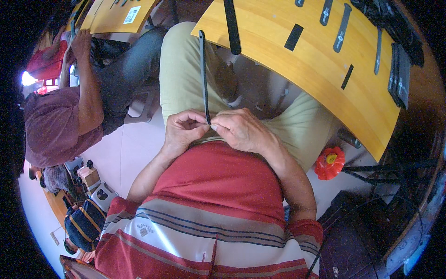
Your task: The recorder is assembling and organizing black fabric straps on a workspace guide.
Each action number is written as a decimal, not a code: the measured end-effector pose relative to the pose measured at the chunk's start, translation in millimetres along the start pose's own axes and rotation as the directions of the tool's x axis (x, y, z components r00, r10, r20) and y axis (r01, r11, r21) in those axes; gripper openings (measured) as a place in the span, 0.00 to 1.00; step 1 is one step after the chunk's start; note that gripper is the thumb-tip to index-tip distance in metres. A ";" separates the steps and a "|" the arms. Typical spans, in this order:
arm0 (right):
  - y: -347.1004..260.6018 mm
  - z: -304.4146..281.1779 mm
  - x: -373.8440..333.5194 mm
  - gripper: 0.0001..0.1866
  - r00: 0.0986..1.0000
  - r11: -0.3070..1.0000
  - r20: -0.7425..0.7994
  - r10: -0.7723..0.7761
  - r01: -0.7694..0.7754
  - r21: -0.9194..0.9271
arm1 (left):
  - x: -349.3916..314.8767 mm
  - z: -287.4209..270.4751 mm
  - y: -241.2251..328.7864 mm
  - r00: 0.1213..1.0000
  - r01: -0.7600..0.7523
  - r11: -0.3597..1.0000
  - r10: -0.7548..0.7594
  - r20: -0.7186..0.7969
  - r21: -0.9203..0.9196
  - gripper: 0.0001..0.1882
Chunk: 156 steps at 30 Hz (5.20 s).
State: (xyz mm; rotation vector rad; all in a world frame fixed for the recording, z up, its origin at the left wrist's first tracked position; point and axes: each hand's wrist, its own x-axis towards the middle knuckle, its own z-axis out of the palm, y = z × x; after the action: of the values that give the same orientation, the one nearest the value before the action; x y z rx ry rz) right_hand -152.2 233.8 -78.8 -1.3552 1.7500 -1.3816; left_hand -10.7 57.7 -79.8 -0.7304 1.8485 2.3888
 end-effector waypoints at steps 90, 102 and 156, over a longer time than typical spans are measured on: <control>5.8 22.6 9.5 0.08 0.983 0.927 -0.097 -0.157 0.113 -0.356 | -6.9 6.5 10.3 0.998 -0.063 0.877 0.058 0.024 0.477 0.09; 0.6 19.2 5.0 0.11 0.982 0.913 -0.116 -0.152 0.094 -0.398 | -5.1 8.2 -0.4 0.999 -0.016 0.954 0.026 -0.031 0.299 0.10; 28.0 14.2 4.9 0.13 0.994 0.996 -0.097 -0.056 0.062 0.068 | -6.4 6.0 1.2 1.000 0.017 0.959 -0.016 -0.005 0.284 0.06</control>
State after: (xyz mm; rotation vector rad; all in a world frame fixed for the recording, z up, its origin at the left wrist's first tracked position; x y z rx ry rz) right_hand -152.5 223.0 -108.7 -1.3325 1.7164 -1.5490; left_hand -7.5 64.5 -75.2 -0.7166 2.1153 2.0472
